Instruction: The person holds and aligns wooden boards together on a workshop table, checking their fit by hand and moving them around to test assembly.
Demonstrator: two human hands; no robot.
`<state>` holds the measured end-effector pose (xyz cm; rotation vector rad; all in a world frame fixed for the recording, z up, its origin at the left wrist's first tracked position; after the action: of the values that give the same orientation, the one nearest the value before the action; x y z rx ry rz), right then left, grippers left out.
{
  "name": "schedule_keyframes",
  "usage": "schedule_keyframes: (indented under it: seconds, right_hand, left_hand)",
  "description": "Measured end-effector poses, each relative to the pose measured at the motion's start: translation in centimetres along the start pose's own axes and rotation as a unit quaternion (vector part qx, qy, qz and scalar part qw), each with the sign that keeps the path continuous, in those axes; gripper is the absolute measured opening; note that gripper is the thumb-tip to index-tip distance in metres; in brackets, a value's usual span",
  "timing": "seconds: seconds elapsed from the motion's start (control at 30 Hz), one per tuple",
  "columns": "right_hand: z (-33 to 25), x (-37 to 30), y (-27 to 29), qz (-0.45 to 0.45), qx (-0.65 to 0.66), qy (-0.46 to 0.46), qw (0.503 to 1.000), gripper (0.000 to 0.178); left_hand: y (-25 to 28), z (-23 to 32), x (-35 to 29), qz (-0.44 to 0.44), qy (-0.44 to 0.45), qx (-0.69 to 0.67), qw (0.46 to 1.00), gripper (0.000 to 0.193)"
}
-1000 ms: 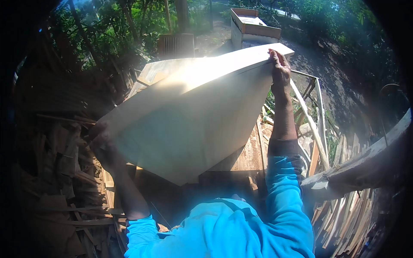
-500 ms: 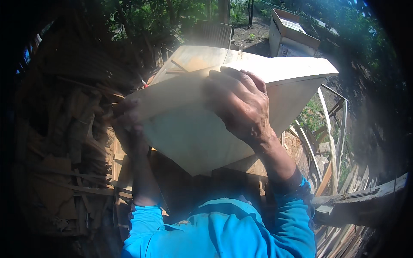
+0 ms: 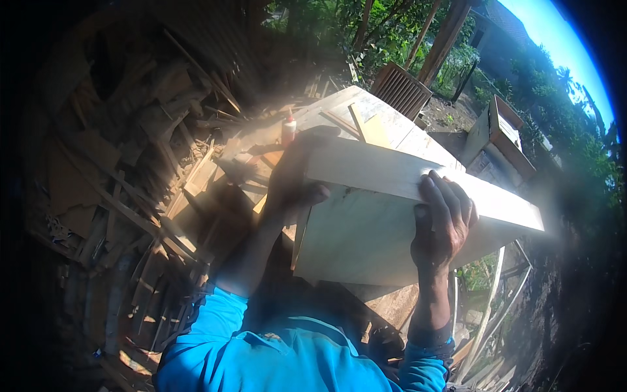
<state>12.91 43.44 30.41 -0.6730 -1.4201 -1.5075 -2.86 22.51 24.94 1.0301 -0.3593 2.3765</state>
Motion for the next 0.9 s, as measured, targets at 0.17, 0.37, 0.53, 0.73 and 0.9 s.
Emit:
schedule_keyframes:
  seconds: [0.17, 0.37, 0.53, 0.73, 0.9]
  right_hand:
    - [-0.08, 0.24, -0.25, -0.007, 0.006, -0.012, 1.000, 0.029]
    - [-0.32, 0.55, -0.35, -0.006, 0.013, -0.012, 1.000, 0.023]
    - [-0.62, 0.46, -0.55, 0.000, 0.004, -0.012, 1.000, 0.021]
    - [-0.76, 0.50, -0.55, 0.020, 0.013, 0.006, 1.000, 0.022]
    - [-0.74, 0.19, -0.65, 0.021, 0.003, 0.002, 1.000, 0.026]
  left_hand:
    - [0.41, 0.64, 0.33, 0.003, -0.044, 0.106, 0.993, 0.063]
    - [0.22, 0.28, 0.63, -0.030, -0.044, 0.101, 0.993, 0.062]
    - [0.34, -0.14, 0.71, -0.062, 0.000, 0.120, 0.991, 0.067]
    - [-0.03, 0.60, 0.60, -0.032, -0.013, 0.130, 0.991, 0.073]
    - [-0.37, -0.17, 0.76, -0.027, -0.002, 0.069, 0.997, 0.058]
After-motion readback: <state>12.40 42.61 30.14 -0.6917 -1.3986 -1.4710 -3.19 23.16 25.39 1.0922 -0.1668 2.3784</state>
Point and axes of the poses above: each hand's wrist, its own x-axis towards the middle knuckle, its own y-axis out of the back of the hand, z = x × y, the point moved 2 cm from there along x, towards the middle knuckle, and after that the axes turned 7 degrees about y, right-handed, at the moved point
